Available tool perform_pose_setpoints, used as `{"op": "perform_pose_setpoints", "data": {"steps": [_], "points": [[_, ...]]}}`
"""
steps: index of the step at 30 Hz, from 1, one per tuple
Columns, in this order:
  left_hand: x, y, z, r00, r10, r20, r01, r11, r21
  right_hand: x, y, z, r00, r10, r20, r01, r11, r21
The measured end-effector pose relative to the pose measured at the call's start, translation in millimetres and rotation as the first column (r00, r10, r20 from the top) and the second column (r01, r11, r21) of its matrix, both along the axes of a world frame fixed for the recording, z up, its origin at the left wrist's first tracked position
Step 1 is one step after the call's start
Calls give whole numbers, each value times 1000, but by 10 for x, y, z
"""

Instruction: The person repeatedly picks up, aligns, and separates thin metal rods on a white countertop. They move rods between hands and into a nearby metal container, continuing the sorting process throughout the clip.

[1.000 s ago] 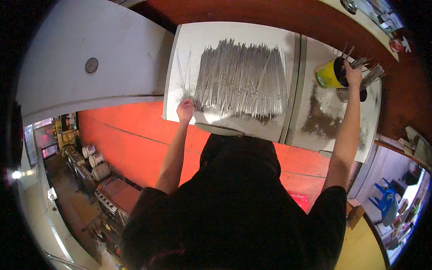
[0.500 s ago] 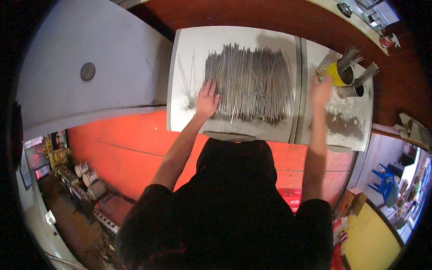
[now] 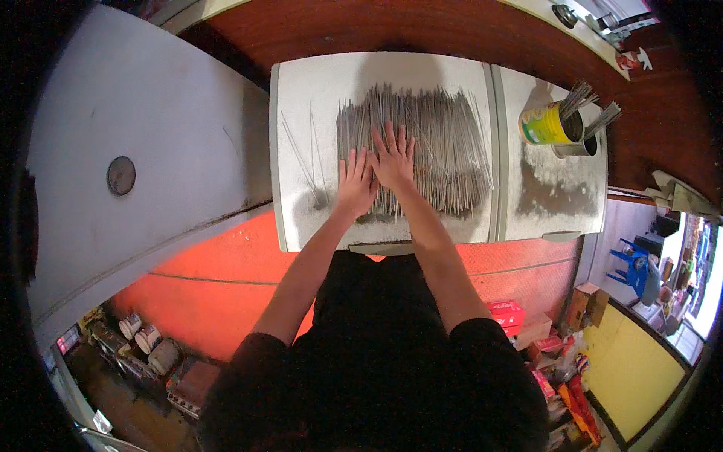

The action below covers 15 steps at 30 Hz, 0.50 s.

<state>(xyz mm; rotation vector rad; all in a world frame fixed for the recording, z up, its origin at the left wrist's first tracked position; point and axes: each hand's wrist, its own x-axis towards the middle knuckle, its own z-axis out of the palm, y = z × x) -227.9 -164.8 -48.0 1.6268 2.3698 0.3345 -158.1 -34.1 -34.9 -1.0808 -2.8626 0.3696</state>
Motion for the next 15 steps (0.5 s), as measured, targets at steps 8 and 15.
{"op": "perform_pose_setpoints", "data": {"steps": [8,15], "points": [[115,38,131,1000,-7,-28,4,993,-115,233,112,-132,999,-7,-42,8,999,35],[210,99,168,998,-13,-62,4,990,-143,381,231,-120,997,14,-81,-10,999,48]]}}
